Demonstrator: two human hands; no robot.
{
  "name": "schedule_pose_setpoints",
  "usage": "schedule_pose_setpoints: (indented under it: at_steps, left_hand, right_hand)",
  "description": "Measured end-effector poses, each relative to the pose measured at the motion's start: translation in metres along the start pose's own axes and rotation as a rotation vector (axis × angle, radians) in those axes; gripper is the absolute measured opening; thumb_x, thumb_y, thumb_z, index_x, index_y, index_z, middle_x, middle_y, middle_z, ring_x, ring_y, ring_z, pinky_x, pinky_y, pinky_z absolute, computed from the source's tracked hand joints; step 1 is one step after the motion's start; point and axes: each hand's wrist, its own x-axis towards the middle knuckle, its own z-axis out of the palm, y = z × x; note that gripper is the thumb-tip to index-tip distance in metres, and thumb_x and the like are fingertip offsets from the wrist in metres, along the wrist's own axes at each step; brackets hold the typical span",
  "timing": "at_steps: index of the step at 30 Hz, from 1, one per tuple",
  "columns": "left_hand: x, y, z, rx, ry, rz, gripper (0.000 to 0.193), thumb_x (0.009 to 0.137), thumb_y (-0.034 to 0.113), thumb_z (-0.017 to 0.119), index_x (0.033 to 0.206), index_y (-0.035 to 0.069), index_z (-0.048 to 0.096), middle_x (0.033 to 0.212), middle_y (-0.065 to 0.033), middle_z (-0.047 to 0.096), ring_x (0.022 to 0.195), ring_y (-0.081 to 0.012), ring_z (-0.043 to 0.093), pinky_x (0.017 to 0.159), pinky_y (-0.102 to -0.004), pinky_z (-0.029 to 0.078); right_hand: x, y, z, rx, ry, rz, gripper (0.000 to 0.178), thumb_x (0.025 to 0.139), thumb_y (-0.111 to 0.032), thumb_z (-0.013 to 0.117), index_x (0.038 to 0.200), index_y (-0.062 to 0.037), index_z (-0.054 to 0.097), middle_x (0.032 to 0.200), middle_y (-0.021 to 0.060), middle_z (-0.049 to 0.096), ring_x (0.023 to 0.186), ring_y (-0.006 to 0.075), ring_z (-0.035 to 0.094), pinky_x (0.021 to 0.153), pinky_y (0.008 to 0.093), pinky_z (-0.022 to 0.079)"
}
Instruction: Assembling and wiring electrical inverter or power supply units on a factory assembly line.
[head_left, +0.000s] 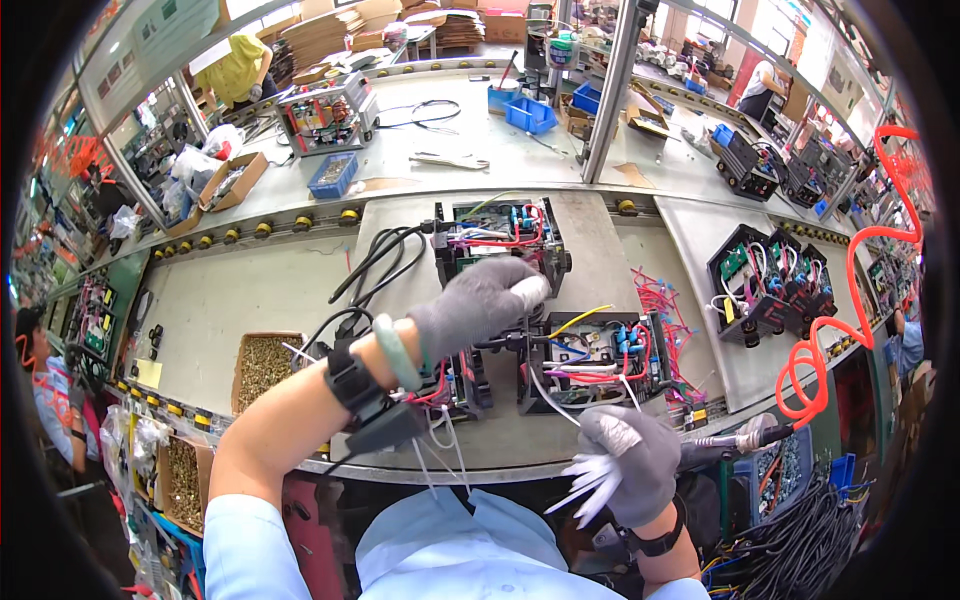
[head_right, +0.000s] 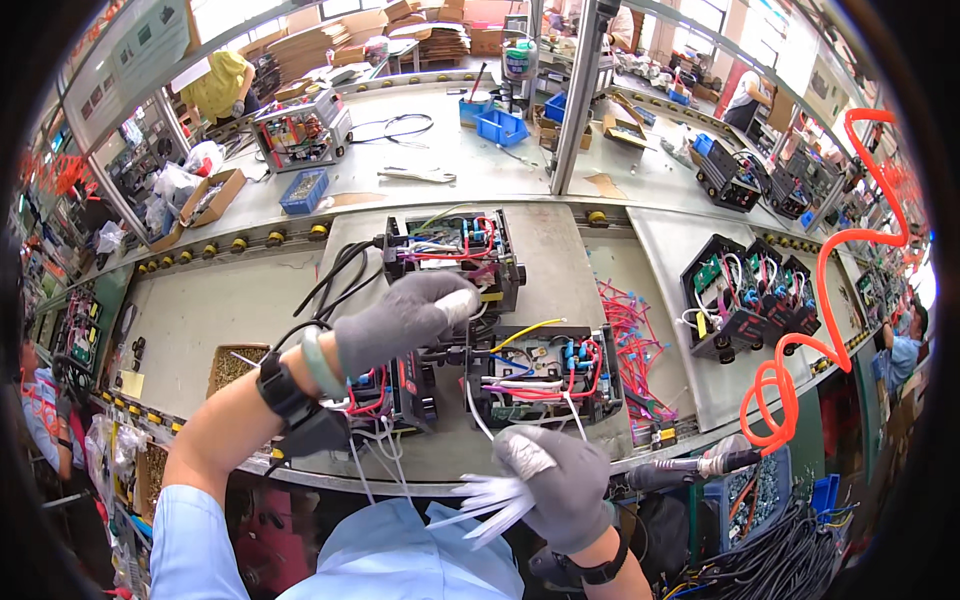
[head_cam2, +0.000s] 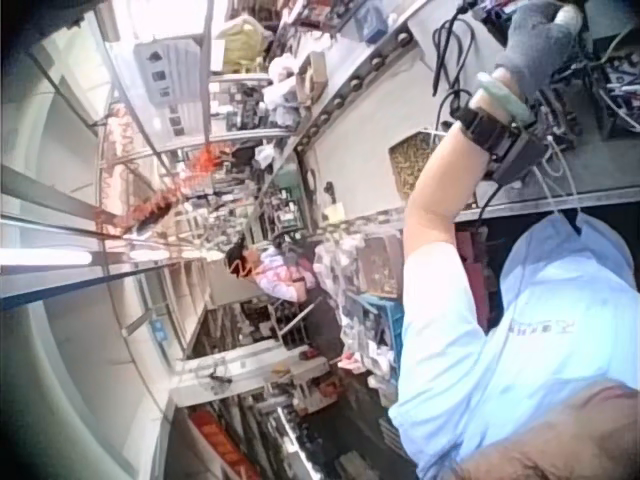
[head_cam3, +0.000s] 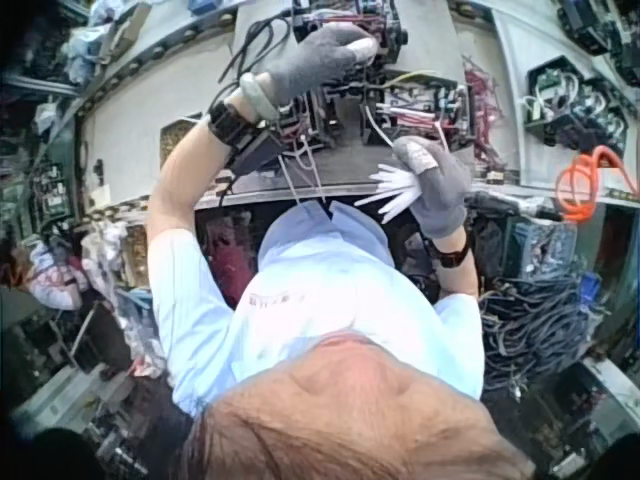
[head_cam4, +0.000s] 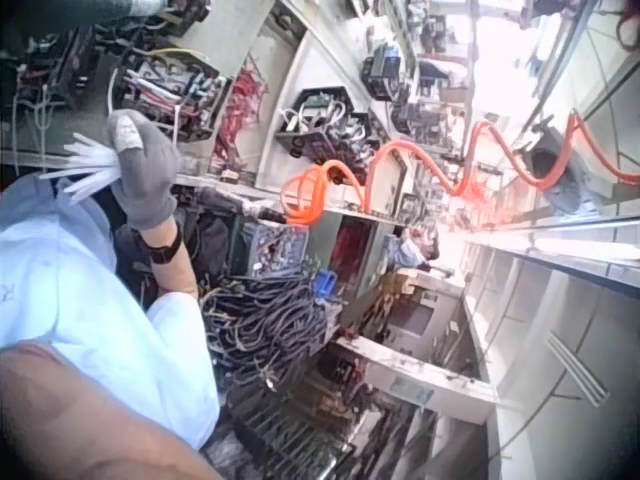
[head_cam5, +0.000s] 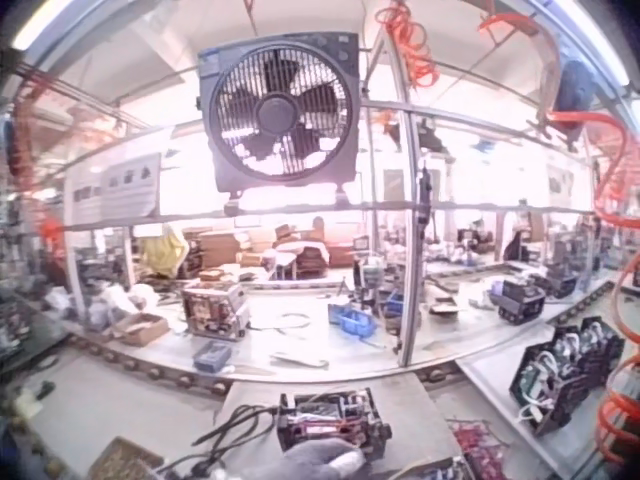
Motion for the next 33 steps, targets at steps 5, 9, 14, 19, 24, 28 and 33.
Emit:
schedule_pose_setpoints:
  at_steps: [5, 9, 14, 19, 24, 28, 33]
  left_hand:
    - [0.038, -0.028, -0.003, 0.440, -0.172, -0.052, 0.048, 0.099, 0.040, 0.054, 0.111, -0.005, 0.064, 0.101, -0.0175, 0.068, 0.095, -0.0256, 0.063, 0.088, -0.0378, 0.048]
    - [0.053, -0.043, 0.001, 0.315, -0.348, -0.217, 0.060, 0.099, 0.051, 0.046, 0.115, -0.003, 0.066, 0.100, -0.0124, 0.069, 0.094, -0.0219, 0.062, 0.090, -0.0349, 0.047]
    - [0.065, -0.060, 0.002, 0.045, -0.446, -0.348, 0.060, 0.099, 0.055, 0.045, 0.109, 0.002, 0.070, 0.097, -0.0056, 0.068, 0.088, -0.0154, 0.057, 0.083, -0.0308, 0.045]
    - [0.069, -0.067, 0.002, 0.171, -0.551, -0.374, 0.076, 0.095, 0.065, 0.043, 0.117, -0.004, 0.067, 0.119, -0.0157, 0.065, 0.114, -0.0240, 0.056, 0.106, -0.0351, 0.037]
    - [0.071, -0.071, 0.004, 0.133, -0.575, -0.391, 0.079, 0.095, 0.067, 0.043, 0.120, -0.005, 0.065, 0.123, -0.0158, 0.065, 0.117, -0.0238, 0.055, 0.109, -0.0344, 0.036]
    - [0.065, -0.084, 0.003, 0.106, -0.568, -0.376, 0.075, 0.097, 0.065, 0.043, 0.117, -0.003, 0.067, 0.116, -0.0108, 0.066, 0.109, -0.0180, 0.055, 0.104, -0.0318, 0.040]
    - [0.056, -0.046, 0.003, 0.110, -0.521, -0.345, 0.077, 0.096, 0.067, 0.041, 0.110, -0.002, 0.070, 0.093, -0.0082, 0.065, 0.092, -0.0151, 0.054, 0.091, -0.0321, 0.044]
  right_hand:
    - [0.000, 0.006, 0.004, -0.104, -0.036, -0.052, 0.018, 0.079, -0.008, 0.071, 0.097, -0.0049, 0.070, 0.088, 0.0099, 0.071, 0.068, 0.0225, 0.069, 0.057, 0.0326, 0.056]
    - [0.015, 0.002, -0.003, -0.169, -0.150, -0.039, 0.015, 0.081, -0.011, 0.070, 0.094, -0.0050, 0.070, 0.090, 0.0095, 0.071, 0.071, 0.0199, 0.070, 0.057, 0.0309, 0.055]
    - [0.037, 0.018, -0.008, -0.065, -0.178, 0.049, 0.024, 0.077, -0.020, 0.075, 0.094, -0.0048, 0.070, 0.088, 0.0104, 0.070, 0.070, 0.0249, 0.069, 0.059, 0.0344, 0.055]
    - [0.048, 0.034, -0.009, -0.045, -0.249, 0.099, 0.042, 0.068, -0.034, 0.082, 0.096, -0.0050, 0.069, 0.084, 0.0118, 0.067, 0.070, 0.0291, 0.068, 0.061, 0.0372, 0.054]
    - [0.042, 0.031, -0.006, -0.086, -0.258, 0.067, 0.028, 0.072, -0.012, 0.076, 0.097, -0.0041, 0.070, 0.088, 0.0120, 0.069, 0.072, 0.0265, 0.070, 0.062, 0.0349, 0.056]
    - [0.040, 0.031, 0.003, -0.020, -0.281, 0.059, 0.028, 0.074, -0.013, 0.075, 0.100, -0.0039, 0.070, 0.091, 0.0108, 0.070, 0.077, 0.0251, 0.070, 0.063, 0.0337, 0.056]
    - [0.023, 0.040, 0.028, -0.196, -0.237, -0.073, 0.021, 0.082, -0.013, 0.067, 0.102, -0.0083, 0.071, 0.092, 0.0064, 0.070, 0.070, 0.0186, 0.068, 0.055, 0.0313, 0.052]
